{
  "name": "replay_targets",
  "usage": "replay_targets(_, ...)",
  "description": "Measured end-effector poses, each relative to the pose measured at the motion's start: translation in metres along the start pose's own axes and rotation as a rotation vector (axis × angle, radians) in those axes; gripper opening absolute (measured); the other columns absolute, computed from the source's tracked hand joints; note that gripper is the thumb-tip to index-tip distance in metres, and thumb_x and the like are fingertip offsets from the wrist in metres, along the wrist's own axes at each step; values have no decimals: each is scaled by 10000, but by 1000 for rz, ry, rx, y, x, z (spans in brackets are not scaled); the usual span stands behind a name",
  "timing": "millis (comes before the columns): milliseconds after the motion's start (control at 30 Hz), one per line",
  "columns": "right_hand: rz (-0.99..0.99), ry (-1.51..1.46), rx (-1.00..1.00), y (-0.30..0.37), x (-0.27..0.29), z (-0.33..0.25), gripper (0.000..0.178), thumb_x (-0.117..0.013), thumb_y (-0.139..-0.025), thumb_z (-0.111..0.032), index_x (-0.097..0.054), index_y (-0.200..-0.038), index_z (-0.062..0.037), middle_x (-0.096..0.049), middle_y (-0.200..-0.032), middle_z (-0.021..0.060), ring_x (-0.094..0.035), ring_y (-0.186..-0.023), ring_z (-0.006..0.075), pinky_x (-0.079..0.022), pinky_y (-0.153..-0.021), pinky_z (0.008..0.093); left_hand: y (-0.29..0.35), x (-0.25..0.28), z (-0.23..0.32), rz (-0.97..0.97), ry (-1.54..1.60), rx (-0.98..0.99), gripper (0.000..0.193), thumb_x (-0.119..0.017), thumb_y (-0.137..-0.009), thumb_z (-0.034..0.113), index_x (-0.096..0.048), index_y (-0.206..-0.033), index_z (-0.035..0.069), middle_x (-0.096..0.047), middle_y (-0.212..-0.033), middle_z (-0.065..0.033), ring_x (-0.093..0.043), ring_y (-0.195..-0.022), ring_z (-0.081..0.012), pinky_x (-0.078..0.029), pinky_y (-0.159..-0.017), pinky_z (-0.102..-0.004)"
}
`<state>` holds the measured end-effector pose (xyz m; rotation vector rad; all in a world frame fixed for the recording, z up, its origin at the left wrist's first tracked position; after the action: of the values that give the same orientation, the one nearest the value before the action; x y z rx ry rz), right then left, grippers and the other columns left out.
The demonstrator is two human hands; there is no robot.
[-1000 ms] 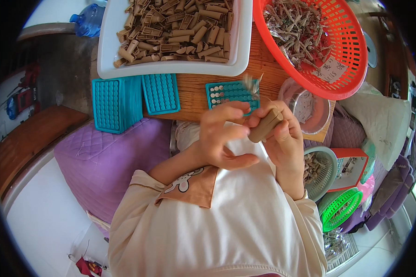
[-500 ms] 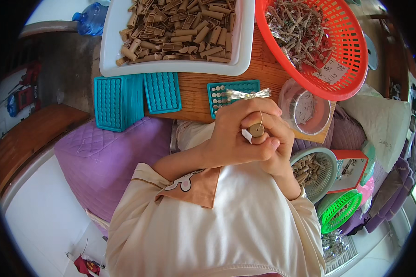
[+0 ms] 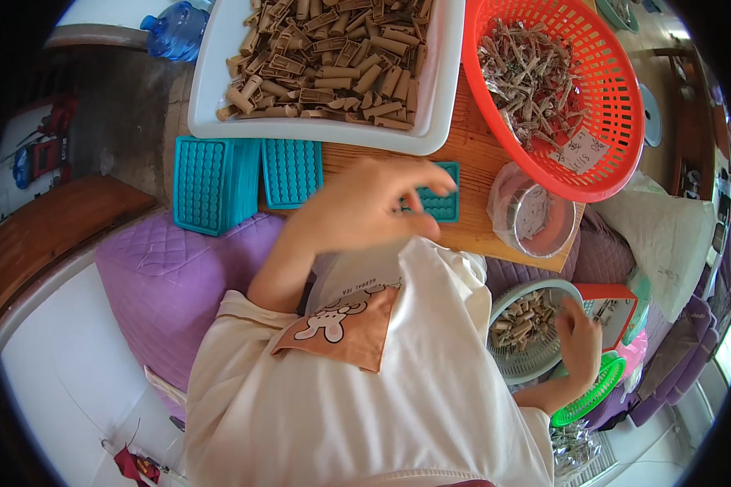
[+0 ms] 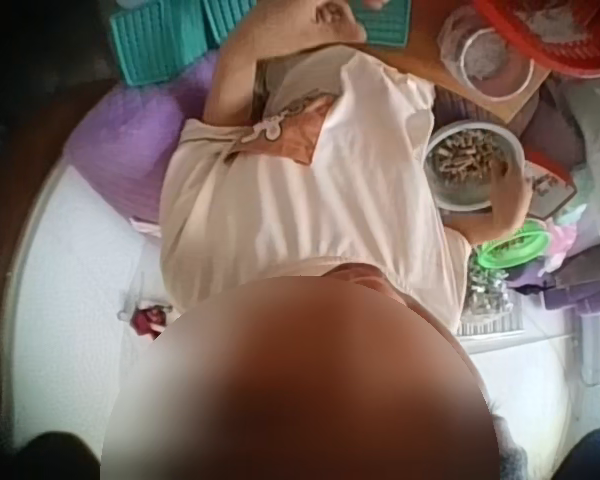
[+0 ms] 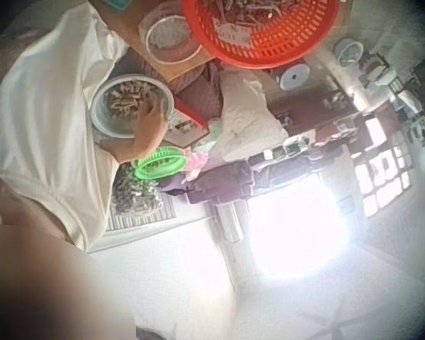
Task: The person assembles small metal components and pins into plastic housings by hand, taking parts from sorting trays and baskets.
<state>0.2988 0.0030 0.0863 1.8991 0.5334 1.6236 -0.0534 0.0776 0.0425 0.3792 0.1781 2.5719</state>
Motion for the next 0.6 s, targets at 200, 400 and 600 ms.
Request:
replay_targets(200,329,-7,151,-16,1,-2,358,-537,-748,-88,-485,-1092,-6,-568,-937,197,-550,-834,356,-427,-718,388,-28,76,-24,431,-551,216,217,-514,-810,209,-580,-939,47,-616,-850,-135,-601,-768,-263,-473,-632,-354)
replay_targets(400,426,-227,593,-94,51,-76,301,-544,-741,-53,-519,-1036,2,-577,-868,174,-565,-814,311,-430,-714,363,-100,122,-102,279,-1106,580,239,-512,-815,204,-586,-939,13,-594,-918,-184,-574,-871,-310,-479,-737,-412)
replay_targets(600,252,-230,613,-181,81,-145,275,-548,-744,-80,-542,-1017,-40,-585,-806,152,-568,-737,295,-437,-684,367,-118,127,-100,134,-1101,659,301,-590,-766,240,-581,-936,-8,-591,-944,-171,-571,-895,-288,-484,-735,-412)
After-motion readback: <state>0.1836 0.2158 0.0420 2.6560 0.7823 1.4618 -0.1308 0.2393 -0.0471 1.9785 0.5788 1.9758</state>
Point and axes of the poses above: each hand's wrist, its own y-axis away from the middle knuckle, its own x-axis out of the back of the hand, z = x × y, the point moved 1 cm from there along -y, towards the middle knuckle
